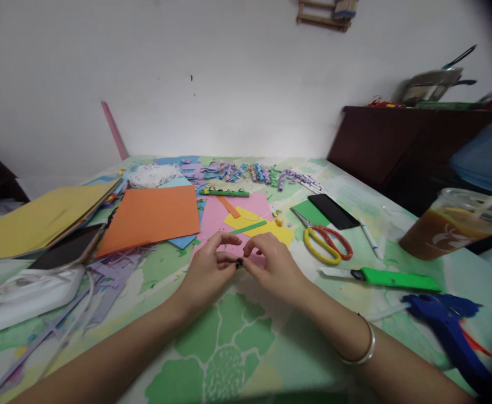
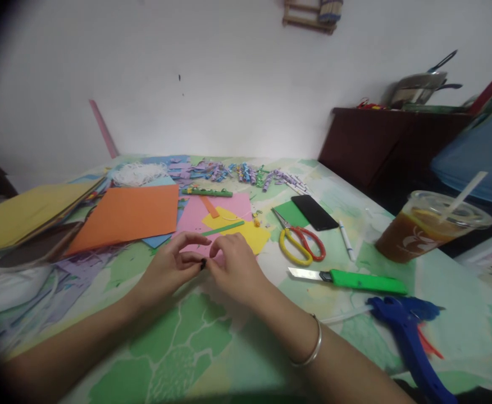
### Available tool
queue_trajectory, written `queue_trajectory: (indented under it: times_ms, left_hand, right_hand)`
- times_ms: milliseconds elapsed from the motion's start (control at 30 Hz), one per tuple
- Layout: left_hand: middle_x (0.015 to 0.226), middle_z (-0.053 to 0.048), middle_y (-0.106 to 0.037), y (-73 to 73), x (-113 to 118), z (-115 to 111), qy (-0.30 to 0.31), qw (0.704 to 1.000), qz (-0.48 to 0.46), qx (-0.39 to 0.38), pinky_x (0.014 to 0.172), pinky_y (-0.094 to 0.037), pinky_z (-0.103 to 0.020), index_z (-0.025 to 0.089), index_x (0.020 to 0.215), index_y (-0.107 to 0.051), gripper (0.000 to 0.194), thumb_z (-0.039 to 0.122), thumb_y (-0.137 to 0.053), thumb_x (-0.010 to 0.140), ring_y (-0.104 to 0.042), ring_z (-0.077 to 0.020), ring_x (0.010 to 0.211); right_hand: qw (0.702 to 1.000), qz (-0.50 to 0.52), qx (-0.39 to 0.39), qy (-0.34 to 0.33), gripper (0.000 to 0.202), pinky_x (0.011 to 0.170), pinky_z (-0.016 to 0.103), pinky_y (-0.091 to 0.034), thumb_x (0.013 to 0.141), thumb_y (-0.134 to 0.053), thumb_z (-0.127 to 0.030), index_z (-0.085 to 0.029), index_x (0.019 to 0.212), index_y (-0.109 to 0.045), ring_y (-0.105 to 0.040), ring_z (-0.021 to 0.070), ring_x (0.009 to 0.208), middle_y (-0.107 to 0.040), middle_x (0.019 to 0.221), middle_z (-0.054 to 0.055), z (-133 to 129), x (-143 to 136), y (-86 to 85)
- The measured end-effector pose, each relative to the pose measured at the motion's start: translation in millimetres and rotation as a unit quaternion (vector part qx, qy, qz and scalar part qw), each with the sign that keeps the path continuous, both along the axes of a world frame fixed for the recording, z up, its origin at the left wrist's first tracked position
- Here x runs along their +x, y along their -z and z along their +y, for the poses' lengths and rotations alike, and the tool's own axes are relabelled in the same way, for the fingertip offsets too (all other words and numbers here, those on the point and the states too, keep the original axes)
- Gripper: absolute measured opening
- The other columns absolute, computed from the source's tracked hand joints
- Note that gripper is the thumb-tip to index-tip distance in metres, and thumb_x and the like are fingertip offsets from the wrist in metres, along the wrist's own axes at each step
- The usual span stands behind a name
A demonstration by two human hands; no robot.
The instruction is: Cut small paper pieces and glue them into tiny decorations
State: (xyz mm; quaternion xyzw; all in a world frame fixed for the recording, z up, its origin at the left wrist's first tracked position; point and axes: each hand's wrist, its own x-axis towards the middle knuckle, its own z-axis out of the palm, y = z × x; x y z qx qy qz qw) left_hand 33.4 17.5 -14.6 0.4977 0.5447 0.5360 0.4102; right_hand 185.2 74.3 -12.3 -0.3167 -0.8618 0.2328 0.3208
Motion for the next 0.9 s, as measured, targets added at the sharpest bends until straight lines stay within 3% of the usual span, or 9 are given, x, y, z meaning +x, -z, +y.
queue_trajectory:
  times_ms: [167,367,600,900]
  left_hand:
    - [0.111,-0.006,-0.062,2.7,-1,1,0.024,0.999,0.021,0.005,0.073,-0.052,-0.027,0.019,0.099,-0.060,0.033,0.008,-0.065,0.068,-0.068,-0.0163,0.081]
    - [0.106,-0.006,-0.062,0.0,1,-1,0.024,0.998,0.058,0.005,0.075,-0.051,-0.027,0.019,0.097,-0.059,0.027,0.012,-0.065,0.072,-0.066,-0.0157,0.081]
    - [0.096,-0.002,-0.060,-2.8,-3,3,0.010,1.000,-0.007,0.020,0.070,-0.050,-0.025,0.018,0.092,-0.059,0.030,0.019,-0.075,0.066,-0.061,-0.0120,0.073]
    - [0.095,0.000,-0.057,12.2,-15,11,0.051,0.996,-0.067,-0.012,0.072,-0.048,-0.023,0.020,0.104,-0.056,0.045,0.021,-0.079,0.066,-0.060,-0.0098,0.075]
  right_hand:
    - [0.994,0.009,-0.104,-0.017,0.010,0.072,0.031,-0.040,0.075,-0.062,-0.008,-0.017,0.073,-0.060,-0.054,0.0182,0.081,-0.062,0.081,0.004,2,-4,3.7]
    - [0.976,0.043,-0.212,-0.003,0.003,0.057,0.023,-0.040,0.075,-0.062,-0.017,-0.017,0.074,-0.065,-0.057,0.0143,0.067,-0.064,0.071,0.001,12,-7,16.3]
    - [0.954,0.091,-0.287,-0.008,0.007,0.058,0.021,-0.040,0.072,-0.062,-0.018,-0.014,0.073,-0.067,-0.055,0.0121,0.065,-0.064,0.069,0.002,15,-6,14.3]
    - [0.925,0.115,-0.360,-0.030,0.005,0.055,0.021,-0.038,0.067,-0.063,-0.019,-0.014,0.067,-0.063,-0.050,0.0105,0.059,-0.058,0.061,0.000,19,-6,10.3]
